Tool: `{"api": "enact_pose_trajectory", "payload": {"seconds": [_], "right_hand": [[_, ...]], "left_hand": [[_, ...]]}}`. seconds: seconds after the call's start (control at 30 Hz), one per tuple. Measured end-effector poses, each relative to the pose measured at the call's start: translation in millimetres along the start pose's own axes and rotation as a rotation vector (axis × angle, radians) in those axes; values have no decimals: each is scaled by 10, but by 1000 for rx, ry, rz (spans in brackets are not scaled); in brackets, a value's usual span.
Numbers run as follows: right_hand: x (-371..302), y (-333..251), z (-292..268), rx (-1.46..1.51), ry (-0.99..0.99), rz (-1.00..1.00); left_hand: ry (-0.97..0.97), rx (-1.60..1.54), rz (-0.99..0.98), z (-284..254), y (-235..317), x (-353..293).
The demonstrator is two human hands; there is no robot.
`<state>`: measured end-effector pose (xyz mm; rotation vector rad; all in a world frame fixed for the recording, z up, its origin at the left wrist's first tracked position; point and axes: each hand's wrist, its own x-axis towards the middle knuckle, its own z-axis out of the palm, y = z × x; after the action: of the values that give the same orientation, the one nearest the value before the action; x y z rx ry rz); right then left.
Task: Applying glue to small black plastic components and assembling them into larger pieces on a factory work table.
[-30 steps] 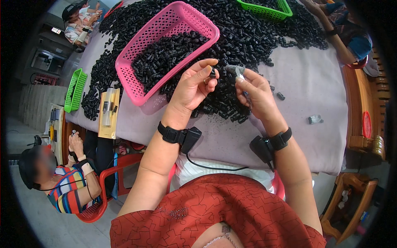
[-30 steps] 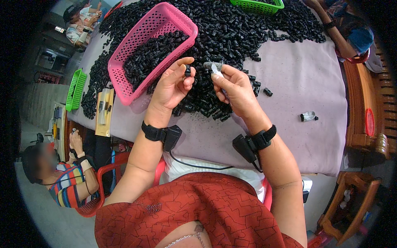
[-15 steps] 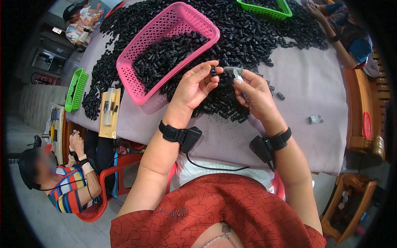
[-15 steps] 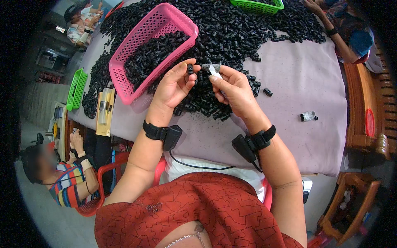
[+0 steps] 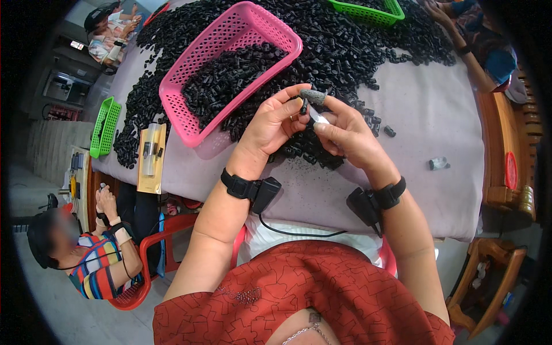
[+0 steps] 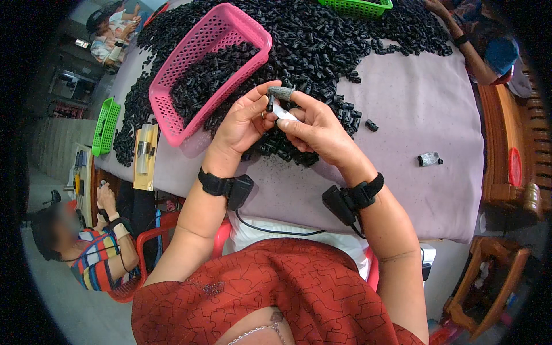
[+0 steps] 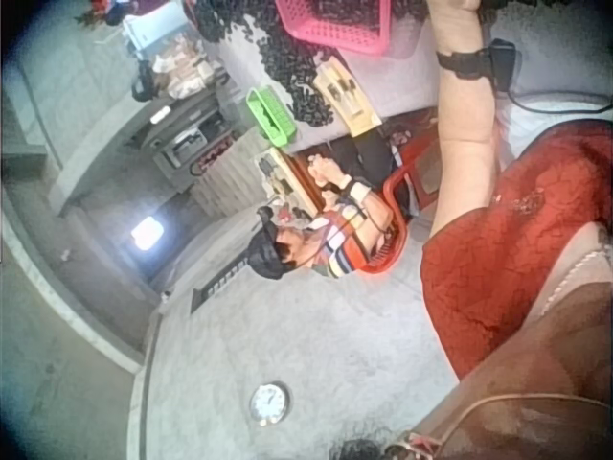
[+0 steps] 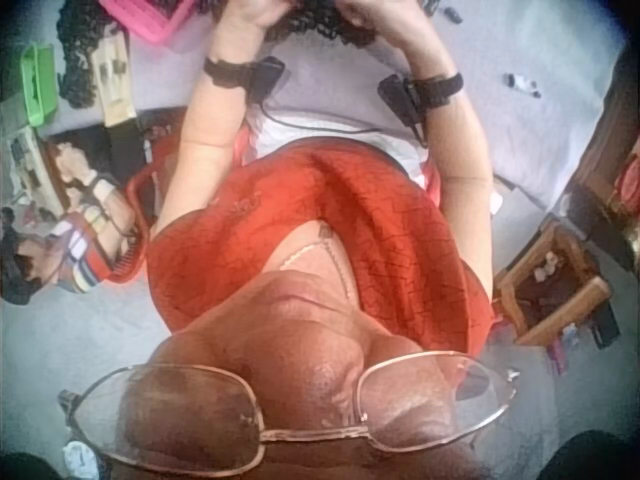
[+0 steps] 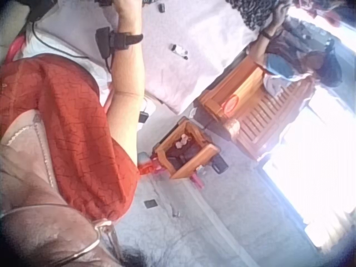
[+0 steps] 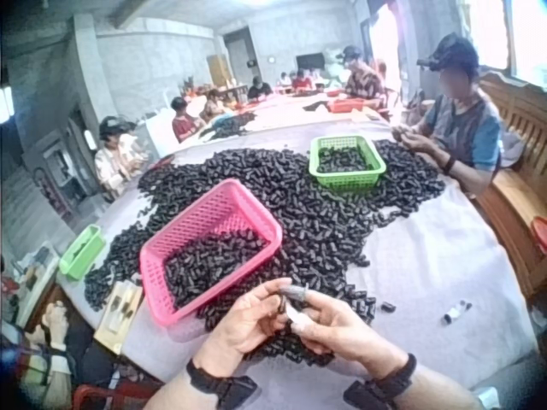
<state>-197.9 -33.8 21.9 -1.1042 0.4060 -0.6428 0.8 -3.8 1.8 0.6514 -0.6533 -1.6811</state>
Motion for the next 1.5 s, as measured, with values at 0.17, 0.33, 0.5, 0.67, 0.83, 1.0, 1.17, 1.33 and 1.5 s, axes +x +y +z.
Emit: {"api": "enact_pose_trajectory", "payload": {"seconds": [0.17, 0.33, 0.5, 0.67, 0.83, 1.0, 1.17, 1.33, 1.5], "right_hand": [[6, 14, 5, 20, -63, 43], [7, 18, -15, 0, -65, 43], [18, 40, -24, 5, -53, 43], [13, 21, -36, -1, -44, 63], [10, 6, -11, 11, -34, 73], [16, 16, -14, -12, -34, 70], [21, 35, -29, -20, -18, 73], [36, 63, -71, -29, 8, 78], [46, 75, -105, 23, 11, 92]], "left_hand": [[-78, 32, -22, -21, -25, -1], [-105, 10, -46, -7, -4, -10], [-85, 19, -53, -13, -27, -6], [-111, -31, -71, -9, -33, -2], [-110, -54, -78, -23, -40, -2], [-59, -72, -78, -22, -49, 5], [-70, -88, -88, -39, -48, 8], [-43, -81, -92, -17, -61, 12], [-52, -60, -91, 15, -68, -5]]}}
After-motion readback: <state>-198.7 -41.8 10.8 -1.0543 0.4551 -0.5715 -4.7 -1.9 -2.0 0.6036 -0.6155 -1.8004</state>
